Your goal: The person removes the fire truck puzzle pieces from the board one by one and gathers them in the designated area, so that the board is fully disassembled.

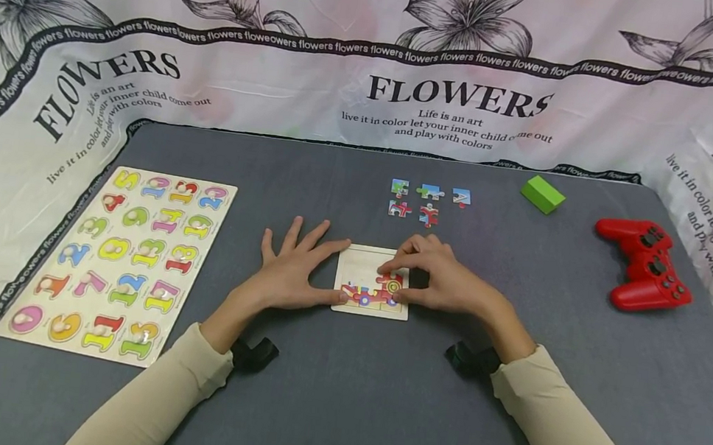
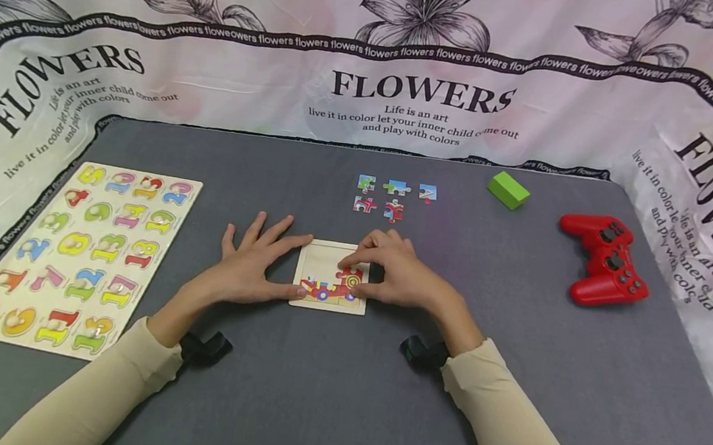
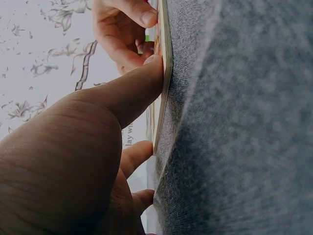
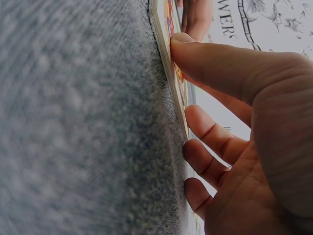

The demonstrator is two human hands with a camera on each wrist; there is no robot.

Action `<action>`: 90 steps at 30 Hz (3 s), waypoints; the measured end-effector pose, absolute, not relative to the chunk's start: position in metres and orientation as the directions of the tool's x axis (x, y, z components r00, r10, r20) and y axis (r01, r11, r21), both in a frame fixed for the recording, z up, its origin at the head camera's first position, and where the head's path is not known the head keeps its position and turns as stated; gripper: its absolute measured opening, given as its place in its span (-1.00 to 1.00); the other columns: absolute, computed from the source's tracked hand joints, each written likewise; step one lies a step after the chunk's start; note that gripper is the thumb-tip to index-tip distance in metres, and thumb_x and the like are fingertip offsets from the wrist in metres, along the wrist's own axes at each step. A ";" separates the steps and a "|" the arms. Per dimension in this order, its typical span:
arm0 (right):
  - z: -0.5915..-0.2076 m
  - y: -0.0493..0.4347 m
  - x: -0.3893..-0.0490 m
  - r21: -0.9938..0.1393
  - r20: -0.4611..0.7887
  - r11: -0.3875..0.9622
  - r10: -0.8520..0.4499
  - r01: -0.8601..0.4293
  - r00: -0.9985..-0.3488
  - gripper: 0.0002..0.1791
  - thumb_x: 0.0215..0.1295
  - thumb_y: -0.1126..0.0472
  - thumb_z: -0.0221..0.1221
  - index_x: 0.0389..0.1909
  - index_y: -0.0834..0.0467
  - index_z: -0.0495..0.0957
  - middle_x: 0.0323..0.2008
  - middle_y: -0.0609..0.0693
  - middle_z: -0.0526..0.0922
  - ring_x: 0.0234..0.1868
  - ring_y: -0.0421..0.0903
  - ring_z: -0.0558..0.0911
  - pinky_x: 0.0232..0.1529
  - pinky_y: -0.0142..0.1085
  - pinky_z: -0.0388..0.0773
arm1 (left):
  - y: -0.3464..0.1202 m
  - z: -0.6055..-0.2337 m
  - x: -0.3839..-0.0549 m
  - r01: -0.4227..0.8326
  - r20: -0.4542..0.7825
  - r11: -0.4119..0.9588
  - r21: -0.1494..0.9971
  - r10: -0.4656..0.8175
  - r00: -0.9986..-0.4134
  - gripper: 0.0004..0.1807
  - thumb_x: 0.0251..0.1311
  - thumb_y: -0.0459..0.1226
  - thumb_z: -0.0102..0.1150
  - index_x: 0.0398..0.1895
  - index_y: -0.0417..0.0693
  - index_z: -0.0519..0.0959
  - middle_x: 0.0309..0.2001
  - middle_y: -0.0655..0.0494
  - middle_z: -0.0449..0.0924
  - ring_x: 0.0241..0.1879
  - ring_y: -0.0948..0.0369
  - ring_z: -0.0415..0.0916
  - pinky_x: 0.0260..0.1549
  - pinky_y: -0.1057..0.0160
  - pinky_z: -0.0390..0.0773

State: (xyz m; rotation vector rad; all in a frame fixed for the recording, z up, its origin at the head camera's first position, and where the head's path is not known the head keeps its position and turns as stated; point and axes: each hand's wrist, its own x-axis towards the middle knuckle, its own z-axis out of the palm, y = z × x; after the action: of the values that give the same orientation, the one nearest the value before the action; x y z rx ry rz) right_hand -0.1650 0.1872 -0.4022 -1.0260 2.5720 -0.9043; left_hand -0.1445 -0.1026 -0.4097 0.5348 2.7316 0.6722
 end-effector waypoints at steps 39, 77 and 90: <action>-0.401 0.187 -0.165 -0.622 0.006 0.562 -0.693 -0.546 -0.721 -0.53 0.13 0.18 0.49 0.11 -0.02 0.72 -0.17 -0.14 0.63 -0.08 -0.12 0.45 -0.05 -0.18 0.23 | -0.101 -0.410 -0.143 0.275 -0.185 0.831 0.484 0.404 -0.896 -0.01 0.07 0.33 0.32 0.59 0.43 0.18 0.69 0.09 -0.20 0.64 -0.19 -0.55 0.35 -0.53 -0.60; -0.401 0.198 -0.173 -0.701 0.031 0.532 -0.642 -0.474 -0.766 -0.53 0.18 0.17 0.47 0.15 0.02 0.69 -0.14 -0.09 0.63 -0.10 -0.08 0.46 -0.05 -0.14 0.42 | -0.101 -0.407 -0.142 0.281 -0.171 0.815 0.507 0.415 -0.894 -0.02 0.07 0.28 0.35 0.58 0.40 0.20 0.69 0.06 -0.18 0.64 -0.20 -0.54 0.34 -0.53 -0.61; -0.401 0.226 -0.184 -0.708 0.084 0.555 -0.549 -0.438 -0.832 -0.59 0.29 0.20 0.39 0.17 0.04 0.68 -0.10 -0.01 0.61 -0.16 -0.04 0.40 -0.13 -0.15 0.38 | -0.101 -0.407 -0.141 0.282 -0.166 0.813 0.509 0.415 -0.895 -0.02 0.07 0.27 0.36 0.58 0.38 0.21 0.69 0.05 -0.18 0.64 -0.20 -0.53 0.34 -0.53 -0.60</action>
State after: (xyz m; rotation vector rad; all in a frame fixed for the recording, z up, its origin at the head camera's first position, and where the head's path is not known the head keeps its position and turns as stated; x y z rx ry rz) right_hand -0.1841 0.2258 -0.4006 -0.8430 2.6382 -1.1388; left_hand -0.1410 -0.1012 -0.4070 0.5353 2.7287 0.7049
